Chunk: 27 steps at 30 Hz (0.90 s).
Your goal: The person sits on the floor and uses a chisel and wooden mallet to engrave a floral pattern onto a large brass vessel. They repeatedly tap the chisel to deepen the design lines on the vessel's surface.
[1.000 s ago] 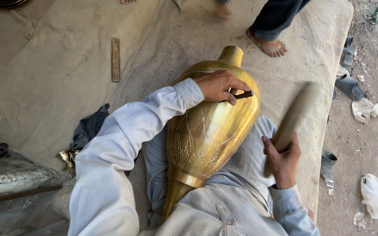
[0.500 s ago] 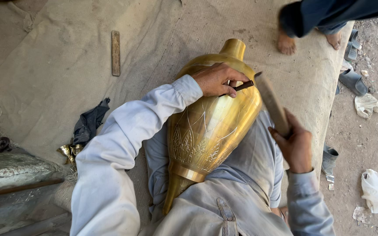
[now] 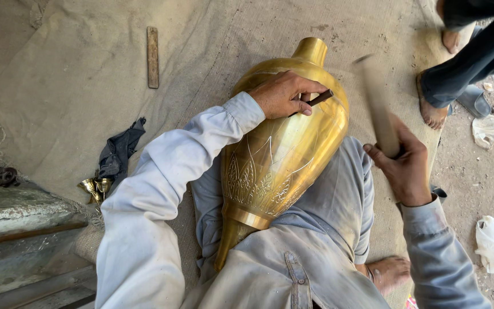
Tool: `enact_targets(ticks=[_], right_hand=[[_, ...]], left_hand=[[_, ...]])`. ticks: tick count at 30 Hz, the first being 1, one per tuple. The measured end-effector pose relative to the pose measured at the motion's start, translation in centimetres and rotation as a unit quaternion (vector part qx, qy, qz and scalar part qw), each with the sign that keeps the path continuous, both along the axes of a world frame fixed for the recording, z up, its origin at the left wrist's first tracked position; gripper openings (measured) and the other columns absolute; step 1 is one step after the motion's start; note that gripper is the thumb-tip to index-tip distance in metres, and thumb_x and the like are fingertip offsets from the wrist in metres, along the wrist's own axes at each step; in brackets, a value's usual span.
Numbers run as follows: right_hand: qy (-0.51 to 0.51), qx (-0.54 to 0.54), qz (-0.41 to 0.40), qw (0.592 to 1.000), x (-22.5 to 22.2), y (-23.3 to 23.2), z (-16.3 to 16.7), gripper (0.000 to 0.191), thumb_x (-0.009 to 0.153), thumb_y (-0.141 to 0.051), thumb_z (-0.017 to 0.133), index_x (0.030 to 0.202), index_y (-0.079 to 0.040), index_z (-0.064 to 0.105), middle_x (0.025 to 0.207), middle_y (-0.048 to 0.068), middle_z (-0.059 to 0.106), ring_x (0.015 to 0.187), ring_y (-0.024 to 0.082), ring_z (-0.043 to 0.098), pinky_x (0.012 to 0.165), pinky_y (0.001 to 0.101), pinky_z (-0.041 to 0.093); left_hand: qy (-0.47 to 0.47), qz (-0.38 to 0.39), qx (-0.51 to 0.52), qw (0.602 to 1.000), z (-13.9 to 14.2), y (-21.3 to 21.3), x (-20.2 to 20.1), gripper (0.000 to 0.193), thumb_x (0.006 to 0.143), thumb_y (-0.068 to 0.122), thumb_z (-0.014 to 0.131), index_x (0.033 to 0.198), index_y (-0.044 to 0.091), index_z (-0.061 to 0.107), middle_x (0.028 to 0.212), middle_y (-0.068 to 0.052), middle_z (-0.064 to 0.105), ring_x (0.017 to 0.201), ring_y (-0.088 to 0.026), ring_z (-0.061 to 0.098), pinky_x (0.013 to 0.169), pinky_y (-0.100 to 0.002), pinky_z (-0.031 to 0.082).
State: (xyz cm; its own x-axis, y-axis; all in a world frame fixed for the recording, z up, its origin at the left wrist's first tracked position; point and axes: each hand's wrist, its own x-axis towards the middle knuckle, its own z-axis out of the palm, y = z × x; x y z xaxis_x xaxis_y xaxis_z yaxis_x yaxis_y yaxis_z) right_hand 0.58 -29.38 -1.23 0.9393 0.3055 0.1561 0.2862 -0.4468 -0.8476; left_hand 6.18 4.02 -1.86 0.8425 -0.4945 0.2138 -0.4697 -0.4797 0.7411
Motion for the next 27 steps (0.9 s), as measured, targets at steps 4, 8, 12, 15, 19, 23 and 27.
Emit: enact_targets(ticks=[4,8,12,15,19,23,27], right_hand=[[-0.131,-0.192,0.061,0.971,0.8,-0.3,0.5,0.073,0.084,-0.007,0.084,0.151,0.0,0.055,0.107,0.017,0.073,0.087,0.019,0.071,0.074,0.0329,0.059],[0.029,-0.018,0.044,0.998,1.5,-0.6,1.0,0.05,0.094,-0.008,0.082,0.137,0.001,0.058,0.099,0.017,0.07,0.079,0.019,0.068,0.073,0.0347,0.058],[0.035,-0.046,0.045,0.997,2.5,-0.6,1.8,0.065,0.092,-0.006,0.082,0.153,-0.005,0.058,0.104,0.021,0.071,0.082,0.02,0.065,0.069,0.036,0.055],[-0.081,-0.11,0.092,0.986,2.8,-0.3,2.7,0.07,0.086,-0.003,0.082,0.151,-0.004,0.055,0.119,0.021,0.069,0.097,0.021,0.066,0.08,0.0355,0.057],[0.112,-0.006,0.043,0.993,2.8,0.4,4.0,0.074,0.091,-0.008,0.08,0.16,-0.012,0.054,0.112,0.014,0.069,0.087,0.013,0.066,0.069,0.0313,0.056],[-0.067,-0.293,0.086,0.95,3.2,1.1,5.8,0.077,0.089,-0.012,0.086,0.159,-0.014,0.054,0.101,0.014,0.074,0.077,0.016,0.069,0.074,0.0336,0.058],[-0.059,-0.288,0.104,0.95,3.7,1.7,7.5,0.076,0.088,-0.016,0.082,0.158,-0.019,0.052,0.099,0.015,0.073,0.074,0.018,0.071,0.069,0.0364,0.057]], left_hand=[[-0.014,0.026,-0.039,0.999,-0.3,0.1,-0.3,0.058,0.077,0.014,0.088,0.132,0.009,0.068,0.087,-0.006,0.074,0.082,-0.02,0.069,0.077,-0.037,0.054],[-0.025,0.036,-0.068,0.997,-1.0,0.2,-0.8,0.059,0.077,0.012,0.089,0.131,0.007,0.068,0.084,-0.006,0.073,0.076,-0.019,0.068,0.073,-0.035,0.055],[-0.028,0.032,-0.115,0.992,-1.6,0.5,-1.0,0.058,0.078,0.008,0.088,0.132,0.006,0.067,0.081,-0.005,0.073,0.072,-0.015,0.068,0.07,-0.032,0.055],[0.008,0.052,-0.137,0.989,-2.1,0.4,-1.2,0.056,0.081,0.007,0.086,0.134,0.008,0.067,0.077,-0.004,0.073,0.066,-0.011,0.065,0.065,-0.03,0.054],[-0.012,0.064,-0.146,0.987,-2.7,0.5,-1.5,0.056,0.082,0.006,0.087,0.134,0.007,0.066,0.077,-0.003,0.071,0.067,-0.01,0.064,0.065,-0.028,0.053],[-0.026,0.087,-0.157,0.983,-3.0,0.4,-1.8,0.057,0.081,0.007,0.087,0.134,0.006,0.066,0.076,-0.003,0.068,0.067,-0.011,0.06,0.065,-0.029,0.053],[-0.049,0.123,-0.137,0.982,-2.9,0.3,-2.2,0.058,0.079,0.009,0.089,0.132,0.006,0.068,0.074,-0.004,0.065,0.065,-0.012,0.058,0.063,-0.03,0.052]])
